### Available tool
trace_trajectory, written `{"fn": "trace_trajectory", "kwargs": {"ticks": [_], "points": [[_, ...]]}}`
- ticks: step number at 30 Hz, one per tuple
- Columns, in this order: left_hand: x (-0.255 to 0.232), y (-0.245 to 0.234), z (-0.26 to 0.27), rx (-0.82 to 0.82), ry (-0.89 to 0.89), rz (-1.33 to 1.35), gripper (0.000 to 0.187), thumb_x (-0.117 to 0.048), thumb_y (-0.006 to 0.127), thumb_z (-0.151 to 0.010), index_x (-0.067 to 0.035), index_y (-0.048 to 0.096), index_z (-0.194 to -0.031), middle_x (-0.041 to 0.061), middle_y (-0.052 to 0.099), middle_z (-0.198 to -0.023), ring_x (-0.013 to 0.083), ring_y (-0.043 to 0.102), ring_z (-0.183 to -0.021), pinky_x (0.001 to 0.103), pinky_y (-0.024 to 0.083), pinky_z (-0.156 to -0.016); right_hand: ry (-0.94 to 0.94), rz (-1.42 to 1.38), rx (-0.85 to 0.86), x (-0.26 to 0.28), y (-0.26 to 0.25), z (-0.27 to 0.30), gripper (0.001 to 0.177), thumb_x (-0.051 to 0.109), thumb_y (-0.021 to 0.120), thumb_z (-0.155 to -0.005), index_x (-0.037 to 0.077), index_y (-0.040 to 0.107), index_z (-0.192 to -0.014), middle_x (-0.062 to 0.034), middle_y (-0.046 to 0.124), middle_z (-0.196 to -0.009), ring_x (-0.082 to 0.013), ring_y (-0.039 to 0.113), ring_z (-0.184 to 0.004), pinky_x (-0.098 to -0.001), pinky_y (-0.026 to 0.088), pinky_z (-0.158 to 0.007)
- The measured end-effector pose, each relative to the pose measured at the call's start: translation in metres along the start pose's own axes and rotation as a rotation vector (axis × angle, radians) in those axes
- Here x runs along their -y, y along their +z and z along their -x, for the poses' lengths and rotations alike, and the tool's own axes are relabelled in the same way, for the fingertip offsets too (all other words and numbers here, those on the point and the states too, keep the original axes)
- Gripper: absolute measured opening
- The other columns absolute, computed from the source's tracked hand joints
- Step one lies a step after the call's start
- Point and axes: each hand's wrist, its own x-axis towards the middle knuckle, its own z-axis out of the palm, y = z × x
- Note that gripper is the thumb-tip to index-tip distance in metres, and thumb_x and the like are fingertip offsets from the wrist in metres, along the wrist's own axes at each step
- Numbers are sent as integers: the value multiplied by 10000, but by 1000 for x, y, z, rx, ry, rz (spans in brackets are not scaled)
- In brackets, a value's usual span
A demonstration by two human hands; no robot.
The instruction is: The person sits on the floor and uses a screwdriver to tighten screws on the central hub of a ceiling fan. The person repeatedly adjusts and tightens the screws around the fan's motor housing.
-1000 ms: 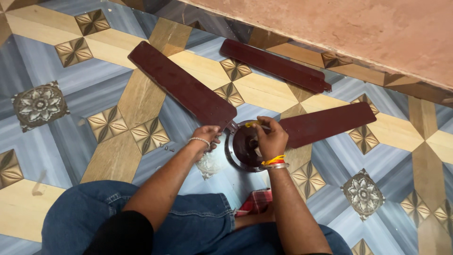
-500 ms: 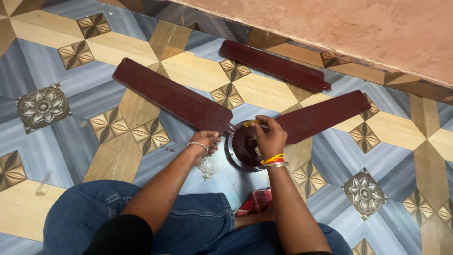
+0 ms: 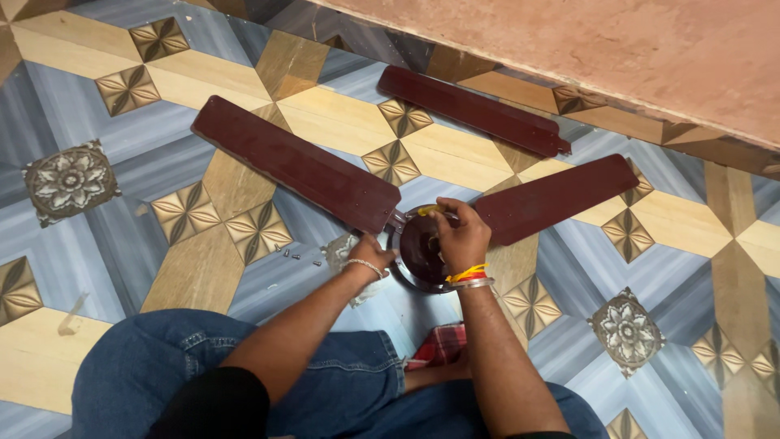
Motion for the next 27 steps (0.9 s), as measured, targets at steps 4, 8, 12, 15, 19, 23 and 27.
{"fn": "trace_trajectory", "kwargs": {"ticks": [4, 8, 12, 15, 19, 23, 27], "points": [[4, 13, 7, 97, -40, 176, 495, -130, 771, -878, 4, 448, -1229, 172, 670, -1036, 256, 739, -828, 369, 680, -611, 38, 0, 11, 0, 1, 0, 237, 71, 831, -834, 59, 770, -1062, -111, 789, -1007, -187, 787, -894, -298, 612, -765], [0, 13, 9, 170, -55, 239, 678, -75, 713, -903, -67, 369, -1487, 159, 662, -1058, 259, 740, -825, 352, 678, -637, 45, -22, 40, 0, 0, 0, 242, 76, 828, -838, 64, 770, -1072, -105, 792, -995, -187, 790, -877, -298, 615, -760], [-10, 9, 15, 251, -58, 266, 695, -27, 651, -916, -118, 408, -1560, 151, 697, -984, 210, 719, -728, 320, 666, -594, -1, 23, 99, 4, -2, 0, 249, 76, 831, -841, 67, 778, -1084, -105, 787, -974, -188, 780, -812, -306, 610, -727], [-17, 7, 23, 267, -90, 281, 742, -22, 613, -945, -217, 333, -1605, 180, 645, -898, 180, 613, -609, 314, 604, -532, -85, 20, 123, 8, -3, 1, 241, 55, 830, -835, 65, 779, -1070, -109, 782, -973, -188, 763, -786, -305, 611, -724], [-19, 2, 27, 289, -143, 236, 710, 2, 597, -952, -199, 356, -1589, 175, 679, -919, 182, 619, -571, 305, 580, -515, -113, -110, 135, 11, 0, 3, 228, 1, 805, -833, 69, 769, -1047, -112, 781, -1014, -191, 778, -862, -300, 626, -771], [-11, -4, 27, 341, -140, 321, 591, 11, 617, -945, -125, 466, -1500, 137, 698, -976, 165, 657, -626, 312, 639, -565, -161, -57, 152, 7, 1, 4, 248, -88, 736, -825, 55, 771, -1024, -116, 780, -1022, -220, 779, -907, -309, 625, -800], [-3, -13, 27, 385, -194, 310, 505, -8, 621, -914, -93, 557, -1407, 134, 709, -990, 177, 708, -678, 318, 661, -587, -95, 3, 211, 10, 1, 4, 363, -184, 605, -802, 55, 778, -1014, -107, 770, -1010, -216, 773, -897, -315, 633, -818]]}}
